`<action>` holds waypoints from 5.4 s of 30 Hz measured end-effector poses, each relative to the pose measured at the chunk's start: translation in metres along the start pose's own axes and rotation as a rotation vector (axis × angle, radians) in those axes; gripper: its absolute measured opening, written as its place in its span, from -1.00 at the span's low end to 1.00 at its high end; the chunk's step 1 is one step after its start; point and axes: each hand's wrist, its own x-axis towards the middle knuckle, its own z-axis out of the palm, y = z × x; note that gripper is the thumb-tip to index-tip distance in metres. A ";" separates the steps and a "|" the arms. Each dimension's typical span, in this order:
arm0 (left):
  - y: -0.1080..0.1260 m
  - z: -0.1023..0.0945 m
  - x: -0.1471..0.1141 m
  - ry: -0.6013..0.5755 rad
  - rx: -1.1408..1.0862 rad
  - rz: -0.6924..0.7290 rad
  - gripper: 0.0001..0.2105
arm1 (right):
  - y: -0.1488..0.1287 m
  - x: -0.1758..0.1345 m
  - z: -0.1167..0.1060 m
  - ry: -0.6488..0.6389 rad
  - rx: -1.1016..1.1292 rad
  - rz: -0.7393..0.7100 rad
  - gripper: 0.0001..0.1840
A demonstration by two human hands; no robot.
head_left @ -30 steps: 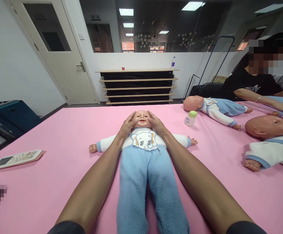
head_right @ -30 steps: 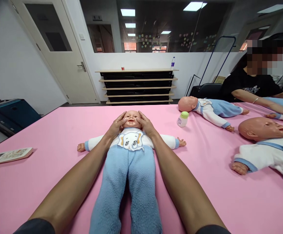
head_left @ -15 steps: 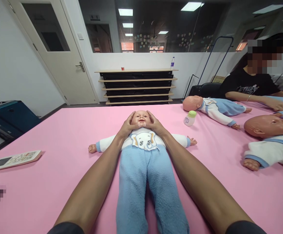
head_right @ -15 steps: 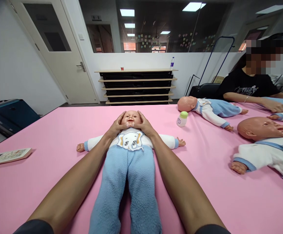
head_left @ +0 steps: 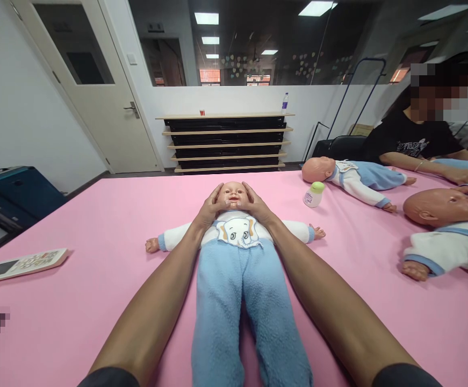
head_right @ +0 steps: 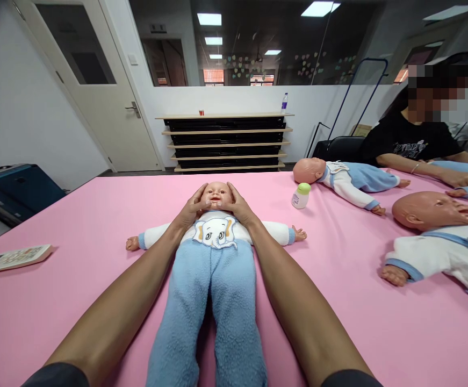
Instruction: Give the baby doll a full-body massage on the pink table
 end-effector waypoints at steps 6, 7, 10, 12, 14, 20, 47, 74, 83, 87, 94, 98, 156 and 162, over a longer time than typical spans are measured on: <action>0.000 -0.001 0.000 0.021 0.131 0.067 -0.03 | -0.001 -0.001 -0.002 0.035 -0.200 -0.057 0.16; 0.000 -0.002 0.000 0.026 0.137 0.072 -0.04 | -0.001 -0.001 -0.002 0.037 -0.198 -0.056 0.15; -0.002 -0.003 0.001 0.024 0.115 0.066 -0.08 | 0.002 0.001 -0.001 0.047 -0.136 -0.036 0.11; -0.002 -0.003 0.002 0.013 0.073 0.045 -0.11 | 0.003 0.002 -0.001 0.047 -0.066 -0.011 0.07; -0.003 -0.003 0.002 0.014 0.029 0.030 -0.16 | 0.005 0.004 -0.002 0.038 -0.012 0.000 0.05; -0.004 0.001 0.005 0.100 -0.013 0.011 -0.33 | 0.011 0.011 -0.002 0.068 0.077 0.012 -0.12; -0.002 0.000 0.002 0.027 -0.033 0.009 -0.23 | 0.012 0.010 0.001 0.043 0.053 0.002 -0.03; -0.003 -0.002 0.002 0.026 0.010 0.029 -0.19 | 0.007 0.008 -0.002 0.049 0.000 0.003 -0.01; 0.000 -0.002 0.000 0.021 0.085 0.048 -0.08 | -0.006 -0.003 0.002 0.051 -0.140 -0.010 0.17; 0.002 0.000 -0.001 0.007 -0.004 0.012 -0.13 | 0.002 0.003 0.001 0.056 -0.018 0.023 0.10; 0.002 0.004 0.001 0.079 -0.046 -0.006 -0.33 | 0.012 0.012 -0.001 0.076 0.098 0.025 -0.12; 0.000 0.001 0.000 0.030 0.002 0.020 -0.21 | 0.006 0.005 -0.001 0.053 -0.023 -0.002 -0.01; 0.002 0.000 -0.003 -0.003 -0.054 0.006 -0.09 | -0.003 -0.002 0.001 0.036 0.063 0.039 0.10; -0.004 -0.005 0.004 0.034 -0.111 0.000 -0.27 | 0.000 0.004 0.001 0.016 0.204 0.052 -0.04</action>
